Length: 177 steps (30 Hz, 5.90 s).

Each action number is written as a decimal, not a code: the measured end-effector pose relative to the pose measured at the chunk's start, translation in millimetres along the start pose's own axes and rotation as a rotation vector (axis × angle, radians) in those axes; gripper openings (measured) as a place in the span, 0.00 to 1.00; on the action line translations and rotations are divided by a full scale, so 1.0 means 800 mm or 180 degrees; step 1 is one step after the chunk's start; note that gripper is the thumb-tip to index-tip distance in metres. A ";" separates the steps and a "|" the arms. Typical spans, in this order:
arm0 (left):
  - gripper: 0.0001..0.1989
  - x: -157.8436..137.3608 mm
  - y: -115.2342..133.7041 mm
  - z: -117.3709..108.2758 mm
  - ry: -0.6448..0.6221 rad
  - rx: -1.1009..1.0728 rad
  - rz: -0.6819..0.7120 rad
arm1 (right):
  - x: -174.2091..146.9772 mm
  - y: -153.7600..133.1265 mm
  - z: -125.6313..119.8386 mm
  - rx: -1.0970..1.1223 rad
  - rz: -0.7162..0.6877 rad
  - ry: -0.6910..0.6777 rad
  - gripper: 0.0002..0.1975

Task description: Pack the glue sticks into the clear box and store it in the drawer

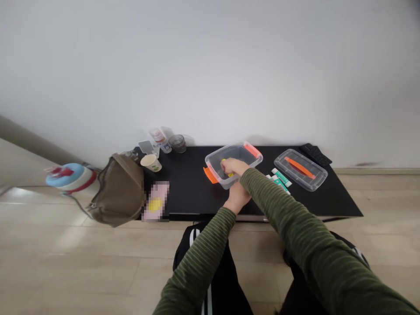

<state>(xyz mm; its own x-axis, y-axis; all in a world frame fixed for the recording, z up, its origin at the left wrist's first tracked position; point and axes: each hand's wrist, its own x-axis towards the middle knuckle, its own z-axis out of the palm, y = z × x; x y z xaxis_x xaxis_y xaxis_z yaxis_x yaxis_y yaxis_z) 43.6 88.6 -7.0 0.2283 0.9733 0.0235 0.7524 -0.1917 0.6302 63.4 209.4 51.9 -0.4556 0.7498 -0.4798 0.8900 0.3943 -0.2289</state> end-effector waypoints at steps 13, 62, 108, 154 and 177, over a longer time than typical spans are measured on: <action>0.21 0.013 0.036 -0.023 -0.0500 -0.4588 -0.0746 | -0.194 0.104 0.124 0.3950 -0.0165 0.1320 0.20; 0.42 -0.002 0.042 -0.035 -0.2383 -0.3265 -0.0258 | -0.278 0.163 0.094 0.4313 -0.1355 0.0399 0.42; 0.11 0.048 0.024 0.025 -0.0296 -0.4316 -0.1028 | -0.219 0.226 0.134 0.1806 0.0668 0.2128 0.11; 0.18 0.007 0.030 0.085 -0.0361 0.0127 0.0687 | -0.214 0.277 0.121 0.0728 0.2362 0.1275 0.17; 0.11 0.000 0.033 0.072 -0.0605 0.0383 0.0549 | -0.185 0.247 0.120 0.0376 0.1743 0.1459 0.14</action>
<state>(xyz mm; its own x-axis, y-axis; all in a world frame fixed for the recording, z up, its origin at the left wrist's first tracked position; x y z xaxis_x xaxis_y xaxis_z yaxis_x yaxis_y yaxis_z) 99.4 76.3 -35.2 0.4625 0.8861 -0.0307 0.7577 -0.3770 0.5327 308.2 125.4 -3.9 0.1178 0.9810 -0.1544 0.9768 -0.1425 -0.1599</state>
